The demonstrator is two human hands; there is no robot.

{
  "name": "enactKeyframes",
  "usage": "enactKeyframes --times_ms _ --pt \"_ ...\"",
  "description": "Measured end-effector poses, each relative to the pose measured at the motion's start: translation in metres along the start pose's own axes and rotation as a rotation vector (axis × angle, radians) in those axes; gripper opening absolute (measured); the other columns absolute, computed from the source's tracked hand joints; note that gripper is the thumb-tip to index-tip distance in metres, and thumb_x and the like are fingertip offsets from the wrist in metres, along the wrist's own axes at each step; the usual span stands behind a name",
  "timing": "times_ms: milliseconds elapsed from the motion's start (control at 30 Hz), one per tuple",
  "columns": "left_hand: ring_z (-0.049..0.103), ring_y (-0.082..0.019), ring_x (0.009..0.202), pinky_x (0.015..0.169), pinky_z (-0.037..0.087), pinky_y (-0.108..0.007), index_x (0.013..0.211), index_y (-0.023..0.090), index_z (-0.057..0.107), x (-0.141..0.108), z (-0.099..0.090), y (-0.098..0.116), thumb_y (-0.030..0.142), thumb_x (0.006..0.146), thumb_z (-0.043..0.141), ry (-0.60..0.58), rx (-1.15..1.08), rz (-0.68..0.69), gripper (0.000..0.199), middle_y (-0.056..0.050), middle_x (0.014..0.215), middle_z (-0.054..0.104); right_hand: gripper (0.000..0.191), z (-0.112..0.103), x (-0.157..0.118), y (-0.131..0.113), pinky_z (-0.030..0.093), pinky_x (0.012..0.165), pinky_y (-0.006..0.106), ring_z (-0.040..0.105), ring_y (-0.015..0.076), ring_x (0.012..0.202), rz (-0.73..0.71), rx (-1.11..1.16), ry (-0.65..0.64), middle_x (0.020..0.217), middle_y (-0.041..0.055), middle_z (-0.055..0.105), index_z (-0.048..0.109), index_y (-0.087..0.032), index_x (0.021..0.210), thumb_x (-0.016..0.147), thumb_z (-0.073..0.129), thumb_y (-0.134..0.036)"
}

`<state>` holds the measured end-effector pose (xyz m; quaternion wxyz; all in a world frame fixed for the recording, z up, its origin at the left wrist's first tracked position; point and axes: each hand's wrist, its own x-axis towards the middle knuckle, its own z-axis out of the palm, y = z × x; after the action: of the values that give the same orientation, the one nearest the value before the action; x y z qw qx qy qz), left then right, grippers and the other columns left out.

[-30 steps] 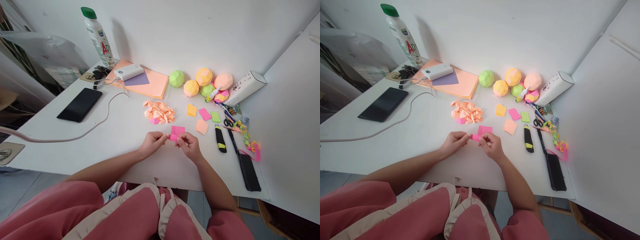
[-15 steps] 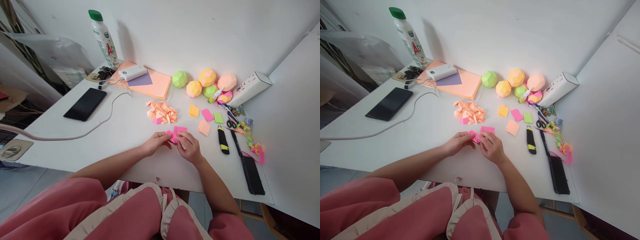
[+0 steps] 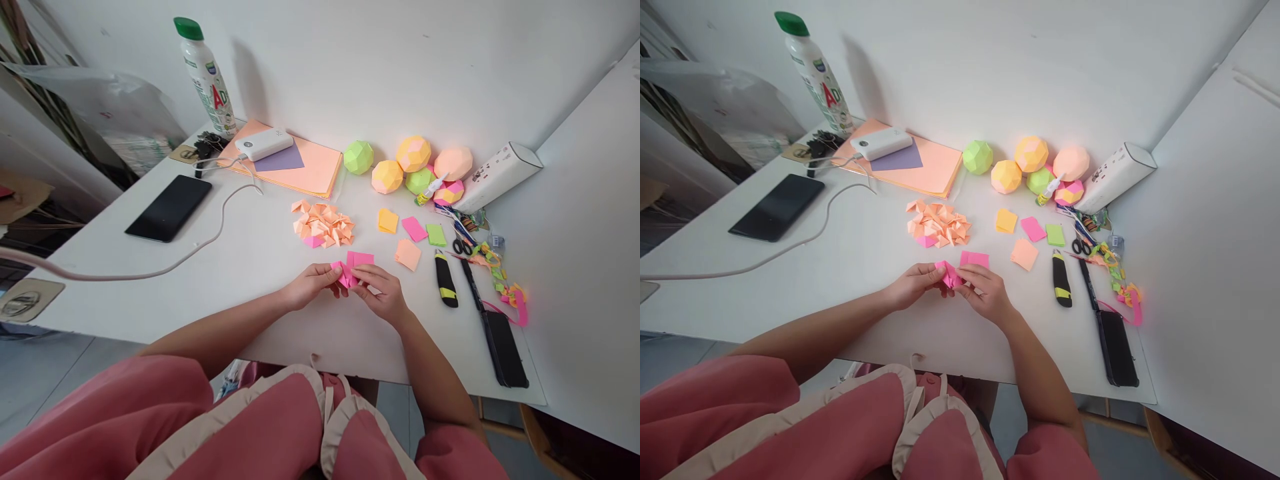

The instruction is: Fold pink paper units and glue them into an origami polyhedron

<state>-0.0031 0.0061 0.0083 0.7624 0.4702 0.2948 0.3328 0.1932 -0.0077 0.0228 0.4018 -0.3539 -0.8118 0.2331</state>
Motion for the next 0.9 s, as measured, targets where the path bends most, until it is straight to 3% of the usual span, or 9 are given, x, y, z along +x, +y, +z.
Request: enactKeyframes --times_ms 433,633,767,900 --pt "0.058 -0.014 0.067 0.069 0.047 -0.029 0.077 0.012 0.067 -0.0002 0.0025 -0.0002 0.052 0.084 0.051 0.031 0.077 0.014 0.043 -0.005 0.069 0.064 0.02 0.0033 0.0034 -0.0049 0.056 0.056 0.027 0.063 0.0157 0.079 0.066 0.097 0.024 0.093 0.0089 0.067 0.068 -0.02 0.1 0.081 0.063 -0.025" --pt "0.056 -0.014 0.067 0.07 0.047 -0.029 0.073 0.013 0.064 -0.0015 0.0061 -0.0002 0.057 0.083 0.047 0.096 0.208 -0.02 0.048 -0.006 0.074 0.065 0.016 0.003 0.0024 -0.0036 0.056 0.069 0.033 0.062 0.0165 0.081 0.12 0.109 0.057 0.088 0.0073 0.065 0.07 -0.022 0.095 0.085 0.058 -0.022" --pt "0.055 -0.012 0.065 0.068 0.046 -0.028 0.077 0.014 0.062 -0.0022 0.0072 -0.0001 0.054 0.081 0.053 0.173 0.234 0.033 0.04 -0.003 0.072 0.063 0.014 0.0051 0.0002 -0.0038 0.056 0.057 0.03 0.06 0.0135 0.068 0.242 0.245 0.045 0.087 0.0057 0.062 0.07 -0.022 0.092 0.083 0.059 -0.024" --pt "0.053 -0.01 0.058 0.061 0.046 -0.027 0.077 0.014 0.062 -0.0012 0.0058 0.0002 0.046 0.076 0.063 0.189 0.136 0.079 0.032 -0.001 0.067 0.061 0.015 0.0075 -0.0009 -0.0055 0.054 0.054 0.027 0.058 0.0111 0.062 0.235 0.263 0.008 0.085 0.0051 0.061 0.068 -0.021 0.093 0.084 0.056 -0.021"
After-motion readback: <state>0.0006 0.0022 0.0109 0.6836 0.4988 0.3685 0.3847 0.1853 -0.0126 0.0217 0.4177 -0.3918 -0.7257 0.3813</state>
